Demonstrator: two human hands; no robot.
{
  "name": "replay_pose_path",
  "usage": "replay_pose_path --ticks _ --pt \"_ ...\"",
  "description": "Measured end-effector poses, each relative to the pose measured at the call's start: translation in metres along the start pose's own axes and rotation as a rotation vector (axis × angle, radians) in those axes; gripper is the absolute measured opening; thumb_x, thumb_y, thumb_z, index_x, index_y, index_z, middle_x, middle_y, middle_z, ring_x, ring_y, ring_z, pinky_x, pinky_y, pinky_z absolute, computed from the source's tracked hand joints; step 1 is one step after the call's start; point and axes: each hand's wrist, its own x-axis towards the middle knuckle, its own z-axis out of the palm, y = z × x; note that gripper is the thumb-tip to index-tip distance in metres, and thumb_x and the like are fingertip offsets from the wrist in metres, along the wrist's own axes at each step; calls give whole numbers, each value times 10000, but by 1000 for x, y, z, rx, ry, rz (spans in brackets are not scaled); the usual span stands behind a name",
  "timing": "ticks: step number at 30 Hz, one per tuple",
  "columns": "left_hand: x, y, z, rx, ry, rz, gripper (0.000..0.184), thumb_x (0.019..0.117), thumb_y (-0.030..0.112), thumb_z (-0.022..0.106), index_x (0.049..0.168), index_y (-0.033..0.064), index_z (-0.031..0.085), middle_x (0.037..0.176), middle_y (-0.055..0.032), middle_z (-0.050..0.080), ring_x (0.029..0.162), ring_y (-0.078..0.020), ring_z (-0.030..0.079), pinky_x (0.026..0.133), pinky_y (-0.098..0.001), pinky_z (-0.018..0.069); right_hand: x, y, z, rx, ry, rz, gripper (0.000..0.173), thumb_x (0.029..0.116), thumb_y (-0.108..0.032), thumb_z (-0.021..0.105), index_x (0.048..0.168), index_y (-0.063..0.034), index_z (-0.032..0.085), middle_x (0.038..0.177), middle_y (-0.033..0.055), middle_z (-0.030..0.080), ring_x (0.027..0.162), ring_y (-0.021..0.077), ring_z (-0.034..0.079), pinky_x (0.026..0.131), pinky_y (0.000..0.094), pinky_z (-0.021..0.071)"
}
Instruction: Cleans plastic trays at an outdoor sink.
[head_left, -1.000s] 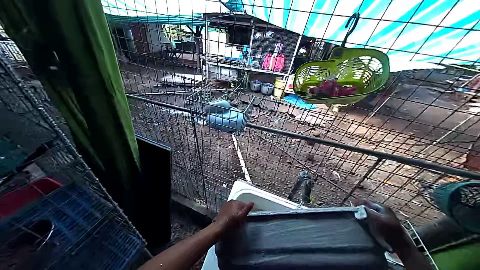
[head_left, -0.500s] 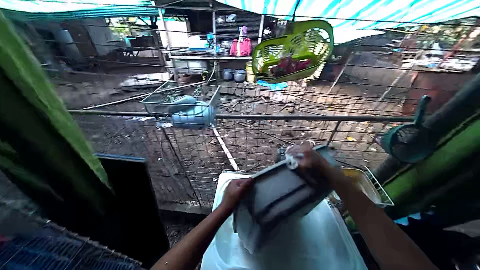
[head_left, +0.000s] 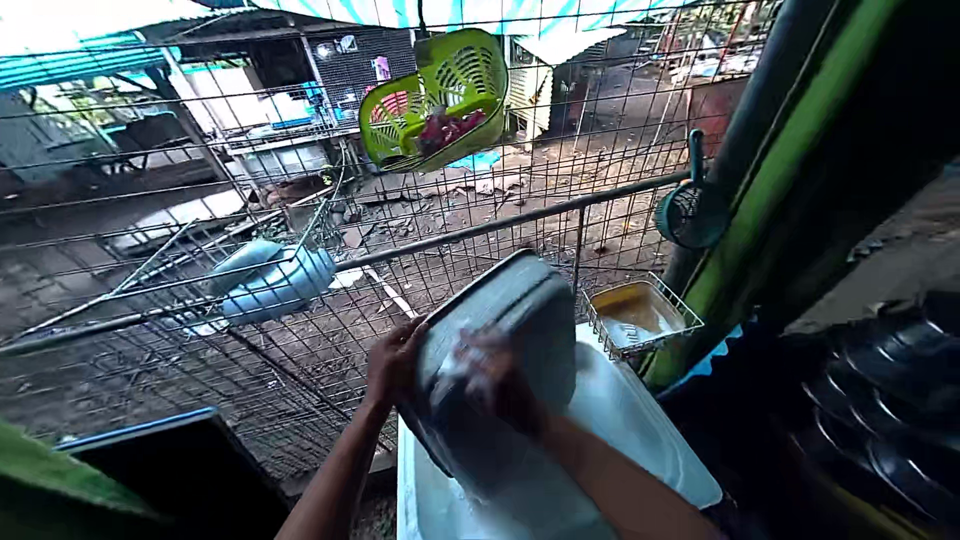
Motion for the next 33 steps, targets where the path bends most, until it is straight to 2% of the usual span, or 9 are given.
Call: replay_pose_path --ticks 5,9,13,16,19,24,29,31,33 --pt "4 -6 -2 -19 86 -67 251 991 174 666 1134 -21 733 1050 -140 748 952 -165 703 923 -410 531 54 98 -63 -90 -121 930 429 1067 -167 474 1366 130 559 1362 336 593 1325 440 554 1152 516 394" --pt "12 -4 -1 91 94 -93 284 1012 237 640 1106 -11 743 990 -149 745 932 -217 701 898 -483 523 22 14 2 -168 10 236 404 862 -310 627 1003 41 771 1122 204 751 1093 358 715 942 499 570" --pt "12 -8 -4 150 93 -76 285 1009 234 630 992 -27 742 835 -128 704 777 -193 654 790 -472 518 8 -15 33 -11 -31 -64 375 947 -345 574 1077 -70 794 1225 139 744 1219 318 675 1084 490 502" --pt "15 -21 -9 82 133 -87 252 988 194 648 939 -40 727 753 -70 674 675 -92 605 715 -366 521 8 70 13 11 127 251 357 899 -233 628 1058 56 766 1192 227 730 1162 371 685 1036 503 525" --pt "16 -31 -6 -30 195 -119 225 976 153 661 875 -44 703 696 -16 644 621 -22 575 662 -264 513 -31 132 4 81 261 805 440 972 -77 513 1323 183 573 1357 340 602 1310 432 578 1159 492 417" --pt "18 -26 0 -101 217 -145 218 987 130 633 831 -10 691 666 43 642 601 20 589 639 -207 524 -186 74 42 17 156 1355 575 1047 -108 462 1529 160 301 1609 370 273 1528 489 254 1268 537 216" --pt "28 -23 7 -159 203 -141 235 996 100 611 774 38 656 617 102 617 560 53 573 588 -167 519 -110 -74 70 115 63 636 446 848 -79 656 1250 113 668 1329 301 639 1306 472 571 1145 614 394" --pt "27 -22 7 -159 191 -139 230 1007 103 607 797 25 659 633 102 623 571 56 581 600 -166 526 -55 -51 61 96 103 363 416 896 -151 605 1271 2 702 1356 224 656 1334 417 573 1136 642 384" --pt "26 -24 6 -171 203 -109 215 995 87 617 795 28 672 632 103 640 568 57 594 592 -159 532 -32 4 49 100 231 470 397 941 -179 600 1233 69 705 1316 261 664 1301 396 596 1149 546 418"
